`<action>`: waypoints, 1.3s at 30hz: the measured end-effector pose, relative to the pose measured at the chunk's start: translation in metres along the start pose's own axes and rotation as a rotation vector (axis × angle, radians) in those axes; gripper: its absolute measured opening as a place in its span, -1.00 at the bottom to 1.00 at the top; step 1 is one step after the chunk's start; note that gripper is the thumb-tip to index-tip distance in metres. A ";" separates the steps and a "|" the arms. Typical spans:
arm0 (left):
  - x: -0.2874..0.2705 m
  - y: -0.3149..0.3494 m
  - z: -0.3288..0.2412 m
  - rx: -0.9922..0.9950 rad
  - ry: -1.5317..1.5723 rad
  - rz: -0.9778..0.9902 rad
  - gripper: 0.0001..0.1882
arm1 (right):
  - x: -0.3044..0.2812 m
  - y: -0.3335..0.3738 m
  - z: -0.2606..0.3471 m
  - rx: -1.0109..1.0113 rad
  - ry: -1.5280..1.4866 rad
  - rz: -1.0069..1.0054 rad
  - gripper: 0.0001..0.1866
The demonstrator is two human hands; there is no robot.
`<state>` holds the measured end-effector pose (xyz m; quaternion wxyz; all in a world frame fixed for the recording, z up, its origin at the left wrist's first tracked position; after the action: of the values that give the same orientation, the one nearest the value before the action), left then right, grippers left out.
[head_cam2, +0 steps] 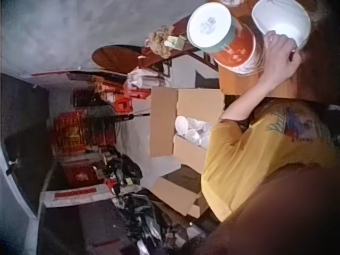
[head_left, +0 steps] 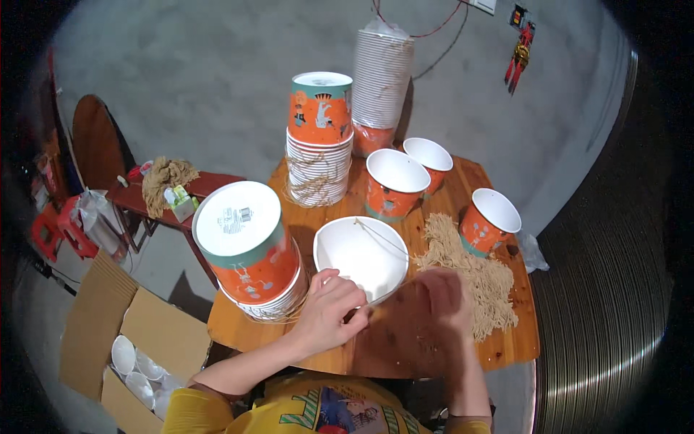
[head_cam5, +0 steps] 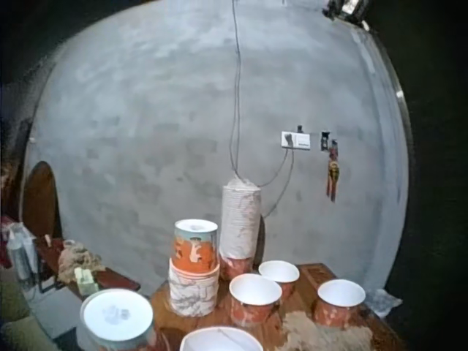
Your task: Tying rubber bands onto paper bowls for assembly or packaging.
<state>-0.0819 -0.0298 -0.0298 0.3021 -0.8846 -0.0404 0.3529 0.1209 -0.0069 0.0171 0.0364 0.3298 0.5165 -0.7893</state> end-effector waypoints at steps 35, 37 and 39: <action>-0.157 -0.007 0.004 -0.141 -0.519 -0.044 -0.73 | 0.007 0.035 -0.084 0.667 -1.198 -0.301 -0.75; -0.157 -0.009 0.004 -0.113 -0.509 -0.044 -0.74 | 0.009 0.031 -0.083 0.658 -1.205 -0.311 -0.75; -0.161 -0.014 0.004 -0.135 -0.501 -0.026 -0.74 | 0.007 0.034 -0.087 0.645 -1.226 -0.287 -0.74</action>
<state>-0.2028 -0.0620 0.0724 0.2275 -0.7873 -0.1488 0.5534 0.1708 0.0529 -0.0356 0.1168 -0.2513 0.1819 -0.9435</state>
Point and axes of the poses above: each hand's wrist, its own y-axis away from the middle knuckle, its own x-axis out of the palm, z = x × y, the point moved 1 cm from there along -y, towards the middle knuckle, and after that the axes turned 12 degrees about -x, right-handed, at the moved point
